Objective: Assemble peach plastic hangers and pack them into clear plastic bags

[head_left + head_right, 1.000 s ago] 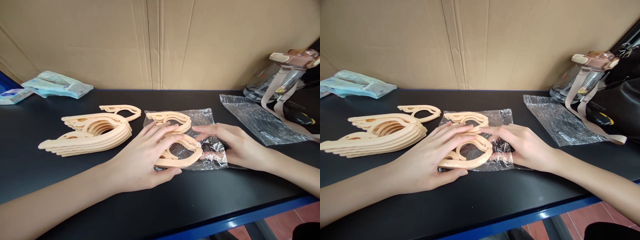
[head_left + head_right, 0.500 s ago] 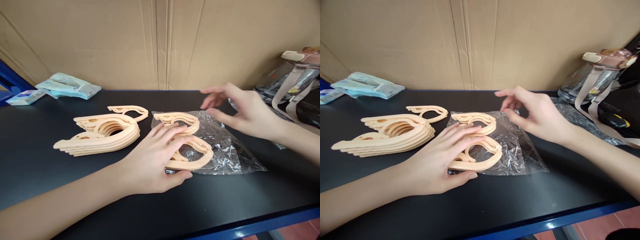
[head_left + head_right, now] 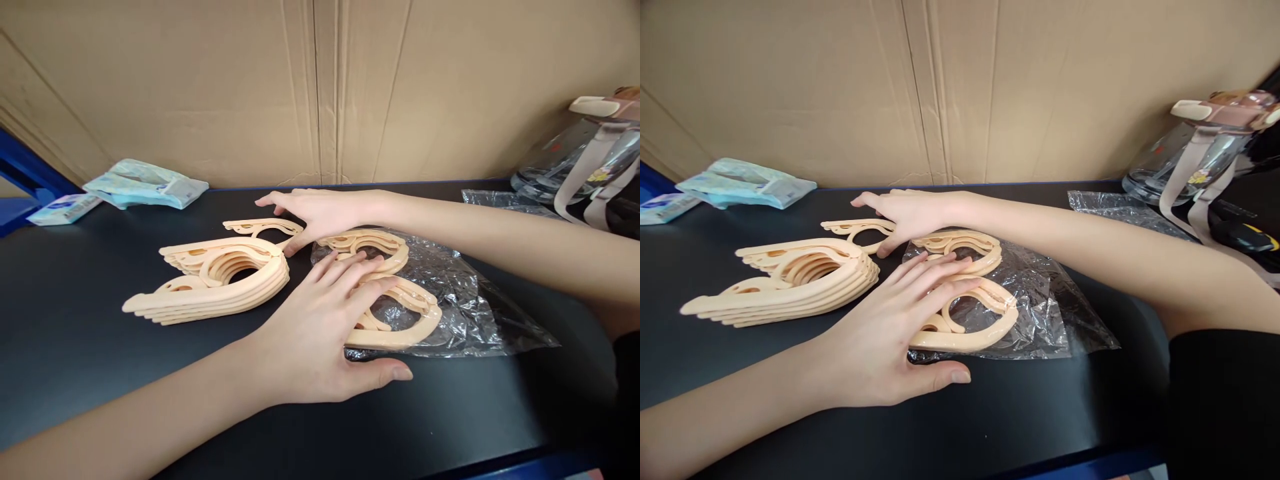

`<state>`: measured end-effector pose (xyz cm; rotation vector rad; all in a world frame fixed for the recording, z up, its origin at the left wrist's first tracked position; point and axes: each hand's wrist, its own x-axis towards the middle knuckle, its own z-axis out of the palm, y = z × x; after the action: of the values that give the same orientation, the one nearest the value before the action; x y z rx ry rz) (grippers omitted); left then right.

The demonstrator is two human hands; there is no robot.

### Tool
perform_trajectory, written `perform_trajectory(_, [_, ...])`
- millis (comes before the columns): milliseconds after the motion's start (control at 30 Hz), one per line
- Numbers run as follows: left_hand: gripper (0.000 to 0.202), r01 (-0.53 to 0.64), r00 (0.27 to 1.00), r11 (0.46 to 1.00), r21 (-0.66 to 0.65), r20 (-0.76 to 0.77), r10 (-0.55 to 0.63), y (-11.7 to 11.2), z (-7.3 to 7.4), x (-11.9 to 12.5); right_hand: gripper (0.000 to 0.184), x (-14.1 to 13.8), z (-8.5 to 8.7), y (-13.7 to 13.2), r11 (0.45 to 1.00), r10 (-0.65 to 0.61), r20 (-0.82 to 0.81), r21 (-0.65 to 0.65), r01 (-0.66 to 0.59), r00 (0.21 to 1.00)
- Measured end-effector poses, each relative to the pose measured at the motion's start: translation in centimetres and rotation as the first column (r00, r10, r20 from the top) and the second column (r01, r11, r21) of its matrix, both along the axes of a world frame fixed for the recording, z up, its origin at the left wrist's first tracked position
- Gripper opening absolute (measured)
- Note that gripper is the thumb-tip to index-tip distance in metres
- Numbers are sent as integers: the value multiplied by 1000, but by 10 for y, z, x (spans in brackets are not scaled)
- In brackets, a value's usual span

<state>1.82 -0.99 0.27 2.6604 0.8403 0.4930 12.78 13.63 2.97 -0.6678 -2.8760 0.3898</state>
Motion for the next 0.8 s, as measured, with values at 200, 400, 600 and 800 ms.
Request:
perform_trajectory(200, [73,1,1000,1000,7,-20,-1,1,0,-1,81,-3,3,12,999,-4,-14,-38,4,1000])
perform_trajectory(400, [71,3,999,1000,12,-36,-3,1,0,0,91,-6,3,15,996,14,-13,-83,-15,1000])
perform_trajectory(600, [71,10,999,1000,18,-31,-10,1,0,0,84,-23,3,15,995,36,10,-90,-35,999])
perform_trajectory(800, [71,6,999,999,34,-32,-5,1,-1,-1,85,-14,6,13,1000,-14,-37,14,15,999])
